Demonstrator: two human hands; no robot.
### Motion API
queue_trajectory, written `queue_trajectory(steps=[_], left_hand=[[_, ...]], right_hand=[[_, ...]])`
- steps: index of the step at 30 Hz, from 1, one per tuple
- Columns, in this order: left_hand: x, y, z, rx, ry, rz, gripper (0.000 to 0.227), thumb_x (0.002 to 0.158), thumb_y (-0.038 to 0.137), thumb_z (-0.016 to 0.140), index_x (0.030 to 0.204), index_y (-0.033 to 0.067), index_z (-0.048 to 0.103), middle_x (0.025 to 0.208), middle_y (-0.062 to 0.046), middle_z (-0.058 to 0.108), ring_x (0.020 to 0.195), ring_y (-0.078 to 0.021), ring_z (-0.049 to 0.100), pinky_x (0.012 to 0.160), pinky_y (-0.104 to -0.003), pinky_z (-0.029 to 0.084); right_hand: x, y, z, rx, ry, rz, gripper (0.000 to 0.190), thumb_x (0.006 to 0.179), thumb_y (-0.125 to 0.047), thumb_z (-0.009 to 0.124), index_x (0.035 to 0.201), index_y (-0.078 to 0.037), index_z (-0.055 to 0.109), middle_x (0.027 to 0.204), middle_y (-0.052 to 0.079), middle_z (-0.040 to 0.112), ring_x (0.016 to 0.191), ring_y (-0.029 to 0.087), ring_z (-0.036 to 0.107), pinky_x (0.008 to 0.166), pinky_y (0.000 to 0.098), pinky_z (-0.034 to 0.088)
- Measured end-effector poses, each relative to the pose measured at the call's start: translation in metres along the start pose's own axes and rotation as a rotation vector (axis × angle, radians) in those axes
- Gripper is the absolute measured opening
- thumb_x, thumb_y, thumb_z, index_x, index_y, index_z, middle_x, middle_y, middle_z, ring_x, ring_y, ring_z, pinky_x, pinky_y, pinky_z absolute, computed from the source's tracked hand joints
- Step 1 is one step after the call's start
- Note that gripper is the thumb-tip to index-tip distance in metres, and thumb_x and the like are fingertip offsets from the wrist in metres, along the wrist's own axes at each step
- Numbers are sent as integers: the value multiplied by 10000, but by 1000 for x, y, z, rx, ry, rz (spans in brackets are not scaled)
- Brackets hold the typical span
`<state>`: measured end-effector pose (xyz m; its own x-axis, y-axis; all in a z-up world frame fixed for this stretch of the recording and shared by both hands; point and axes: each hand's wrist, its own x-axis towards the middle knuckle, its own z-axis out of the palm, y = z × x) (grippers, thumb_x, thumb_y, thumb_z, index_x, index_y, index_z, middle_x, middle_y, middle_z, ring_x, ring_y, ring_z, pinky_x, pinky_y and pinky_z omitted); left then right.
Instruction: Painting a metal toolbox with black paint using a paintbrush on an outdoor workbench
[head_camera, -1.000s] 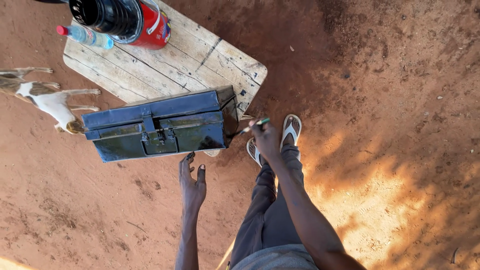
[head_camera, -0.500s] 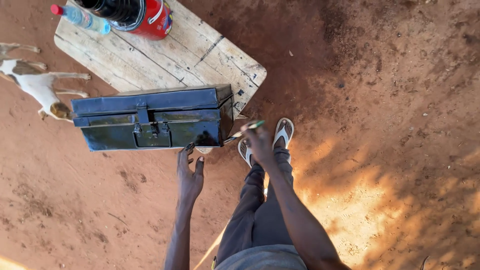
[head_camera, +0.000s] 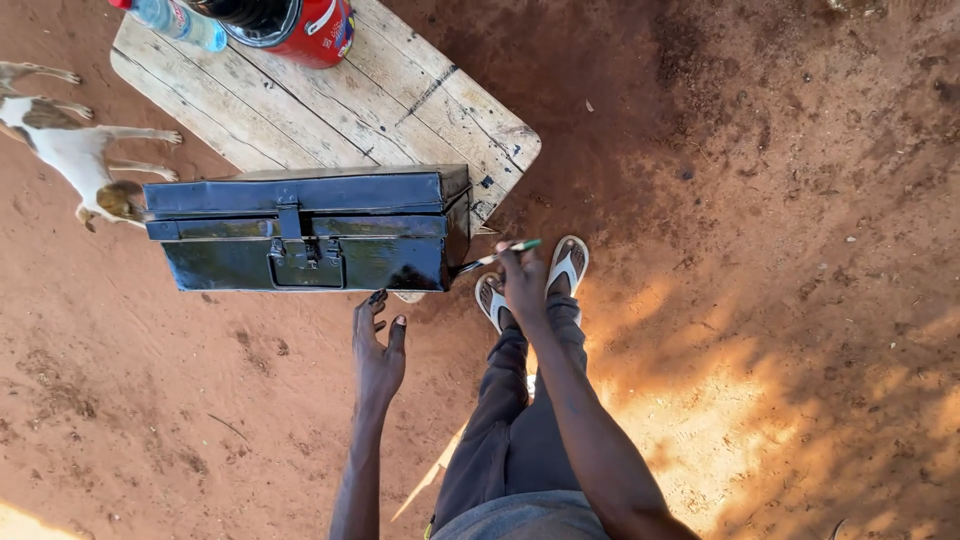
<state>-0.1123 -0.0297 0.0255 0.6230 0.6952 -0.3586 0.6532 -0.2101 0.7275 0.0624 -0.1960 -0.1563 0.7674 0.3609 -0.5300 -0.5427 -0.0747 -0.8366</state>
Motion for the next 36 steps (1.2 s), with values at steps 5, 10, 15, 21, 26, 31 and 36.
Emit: queue_trajectory(steps=[5, 10, 15, 21, 26, 31, 36], left_hand=[[5, -9, 3, -4, -4, 6, 478, 1170, 178, 623, 1631, 88, 538, 1538, -233, 554, 1521, -511, 511, 1191, -588, 558], [4, 4, 4, 2, -36, 9, 468, 1181, 190, 605, 1630, 86, 527, 1540, -237, 549, 1528, -512, 504, 1198, -604, 558], [7, -9, 6, -11, -66, 15, 483, 1193, 215, 591, 1655, 111, 498, 1557, -229, 527, 1535, -527, 481, 1212, -643, 540], [9, 4, 4, 7, -42, -2, 483, 1175, 218, 622, 1636, 106, 533, 1556, -223, 551, 1531, -498, 517, 1209, -607, 553], [13, -12, 3, -16, -35, 27, 475, 1175, 205, 623, 1630, 99, 534, 1536, -226, 557, 1515, -492, 533, 1198, -607, 558], [8, -6, 9, -63, 3, 28, 461, 1185, 220, 616, 1635, 152, 544, 1522, -176, 571, 1516, -439, 543, 1193, -567, 564], [3, -14, 7, -92, 26, 39, 455, 1154, 206, 658, 1585, 81, 584, 1492, -235, 610, 1462, -490, 589, 1154, -574, 598]], right_hand=[[-22, -45, -12, 193, 58, 149, 342, 1210, -371, 652, 1287, -41, 608, 833, 66, 605, 724, 159, 579, 631, 383, 514], [-27, -38, 7, 170, 136, 143, 366, 1211, -405, 653, 1133, -47, 647, 817, 63, 604, 700, 166, 587, 602, 367, 552], [9, 36, -37, 154, 99, 67, 350, 1206, -403, 678, 1188, -55, 656, 809, 91, 650, 626, 167, 586, 506, 340, 471], [-26, -61, 2, 270, 111, 203, 356, 1131, -393, 751, 1063, -57, 657, 711, 123, 622, 482, 215, 611, 374, 284, 465], [-18, -42, -2, 201, 214, 144, 325, 1150, -368, 749, 1104, -56, 671, 784, 160, 676, 585, 251, 684, 450, 336, 555], [-26, -79, -2, 246, 162, 253, 381, 1045, -375, 853, 918, -28, 761, 671, 181, 702, 504, 297, 723, 368, 378, 596], [-29, -122, 20, 259, 361, 53, 317, 1063, -195, 816, 834, -23, 682, 663, 187, 716, 475, 292, 738, 375, 394, 621]])
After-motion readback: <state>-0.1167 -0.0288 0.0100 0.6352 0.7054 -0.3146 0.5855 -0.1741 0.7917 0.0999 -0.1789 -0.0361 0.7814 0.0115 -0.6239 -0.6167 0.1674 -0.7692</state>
